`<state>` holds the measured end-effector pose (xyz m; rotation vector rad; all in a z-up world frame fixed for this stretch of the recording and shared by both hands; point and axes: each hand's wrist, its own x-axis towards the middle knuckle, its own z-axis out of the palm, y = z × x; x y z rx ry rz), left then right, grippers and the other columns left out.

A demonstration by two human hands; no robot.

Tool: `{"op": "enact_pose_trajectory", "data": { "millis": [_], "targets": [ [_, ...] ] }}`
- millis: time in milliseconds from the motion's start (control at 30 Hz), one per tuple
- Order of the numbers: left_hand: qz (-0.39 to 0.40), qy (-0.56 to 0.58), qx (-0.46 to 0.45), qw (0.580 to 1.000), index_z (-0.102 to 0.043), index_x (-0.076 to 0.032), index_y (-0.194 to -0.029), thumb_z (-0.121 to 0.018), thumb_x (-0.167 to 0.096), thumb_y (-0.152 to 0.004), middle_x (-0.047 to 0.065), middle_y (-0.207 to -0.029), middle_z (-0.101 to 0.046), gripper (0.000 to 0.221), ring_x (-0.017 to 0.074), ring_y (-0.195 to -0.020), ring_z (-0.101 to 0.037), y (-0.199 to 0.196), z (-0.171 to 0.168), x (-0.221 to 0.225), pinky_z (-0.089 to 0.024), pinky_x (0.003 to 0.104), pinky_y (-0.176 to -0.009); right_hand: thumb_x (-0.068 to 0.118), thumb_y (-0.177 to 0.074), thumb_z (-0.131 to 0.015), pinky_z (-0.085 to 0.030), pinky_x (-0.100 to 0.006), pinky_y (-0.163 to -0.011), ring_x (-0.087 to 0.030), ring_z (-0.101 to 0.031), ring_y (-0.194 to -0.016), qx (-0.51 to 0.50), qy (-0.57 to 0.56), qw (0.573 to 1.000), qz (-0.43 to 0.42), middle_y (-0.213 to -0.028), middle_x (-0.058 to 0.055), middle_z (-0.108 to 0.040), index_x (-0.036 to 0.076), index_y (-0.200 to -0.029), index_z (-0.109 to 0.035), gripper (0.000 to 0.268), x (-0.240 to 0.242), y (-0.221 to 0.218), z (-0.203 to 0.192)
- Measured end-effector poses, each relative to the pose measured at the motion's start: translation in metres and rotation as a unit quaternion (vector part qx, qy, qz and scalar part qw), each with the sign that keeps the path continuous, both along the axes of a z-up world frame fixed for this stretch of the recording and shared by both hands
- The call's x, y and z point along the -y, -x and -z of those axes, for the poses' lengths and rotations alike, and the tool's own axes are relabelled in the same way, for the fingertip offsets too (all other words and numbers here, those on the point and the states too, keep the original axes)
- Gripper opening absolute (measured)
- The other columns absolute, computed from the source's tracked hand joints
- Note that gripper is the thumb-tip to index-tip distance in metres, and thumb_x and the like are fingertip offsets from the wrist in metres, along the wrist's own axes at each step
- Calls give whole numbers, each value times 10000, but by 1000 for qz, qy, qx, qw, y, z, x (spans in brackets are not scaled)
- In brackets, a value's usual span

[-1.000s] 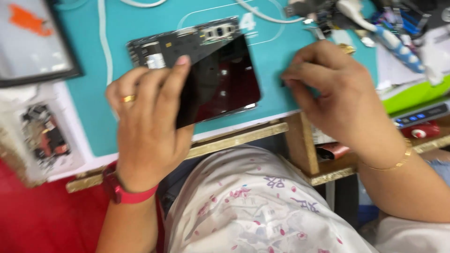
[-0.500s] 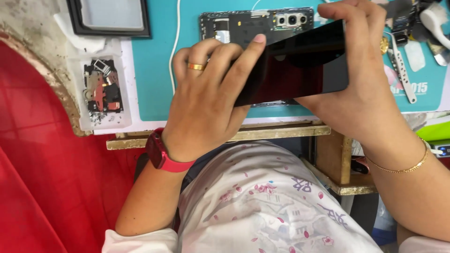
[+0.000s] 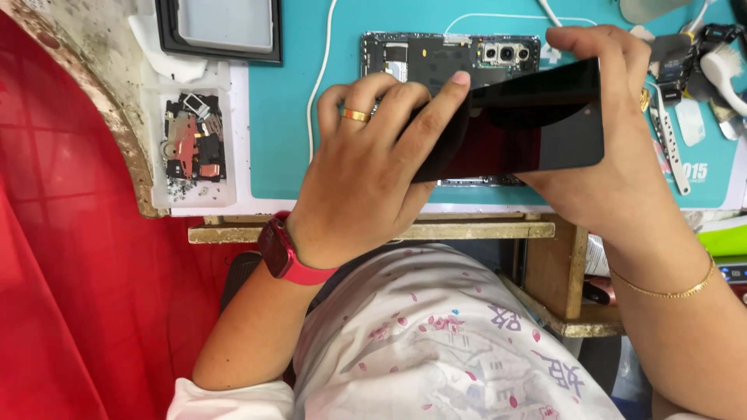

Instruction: Applying adhesive to a smartphone frame and installing a replacement component such as a screen or back panel.

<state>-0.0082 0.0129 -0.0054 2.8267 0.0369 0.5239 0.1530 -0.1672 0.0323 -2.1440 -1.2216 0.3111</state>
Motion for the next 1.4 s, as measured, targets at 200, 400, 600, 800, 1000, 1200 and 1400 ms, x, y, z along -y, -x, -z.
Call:
{"op": "enact_pose_trajectory", "data": {
  "millis": [200,400,600,800,1000,1200,1400],
  "targets": [
    [11,16,7,1000,-407,-108,-1559,-725,-182,-824,67,-1241,-587,803,352,-1234,-538,0,-4,1,-389,502,-976,-32,-1012,-684,-407,-310,-784,-213,-514,-1082,-24,4,997,74,-1411,-132,-508,5,-1454,-467,494,31,-13,-9],
    [13,12,5,1000,-420,-91,-1551,-675,-87,-789,63,-1220,-571,803,335,-1206,-521,-3,-4,1,-380,500,-962,-90,-1049,-720,-509,-420,-921,-311,-679,-1034,110,63,991,40,-1126,-169,-737,-27,-1113,-751,96,71,-13,-12],
    [12,18,3,1000,-393,-89,-1566,-658,-69,-774,75,-1233,-556,835,342,-1212,-515,-3,-2,1,-363,502,-971,-25,-1023,-717,-502,-476,-930,-378,-595,-1134,127,80,987,51,-1201,-218,-553,-38,-1152,-694,132,72,2,5],
    [6,18,5,1000,-417,-97,-1554,-670,-129,-794,61,-1222,-574,801,340,-1211,-526,-2,-5,2,-383,503,-958,-81,-956,-654,-466,-477,-981,-364,-637,-1083,104,102,989,36,-1146,-195,-648,-27,-1057,-629,117,73,-9,11],
    [1,9,5,1000,-391,-127,-1569,-736,-154,-817,53,-1268,-594,827,323,-1233,-539,-1,0,1,-406,502,-991,-53,-943,-531,-399,-369,-831,-279,-496,-968,-28,90,995,-39,-921,-115,-497,39,-903,-562,105,26,-7,-18],
    [-2,-1,7,1000,-371,-144,-1584,-781,-197,-856,55,-1296,-606,837,326,-1249,-563,1,4,0,-420,507,-1010,-184,-909,-550,-508,-468,-897,-412,-563,-1117,61,39,982,-173,-1182,-282,-536,-62,-1010,-624,175,-1,-11,-6],
    [2,-17,0,1000,-345,-143,-1596,-800,-210,-837,54,-1308,-596,887,323,-1259,-563,1,4,-2,-413,498,-1003,-170,-909,-552,-464,-403,-805,-339,-553,-956,3,71,984,-165,-1178,-238,-483,-73,-1075,-536,193,-4,-13,-8]
  ]
}}
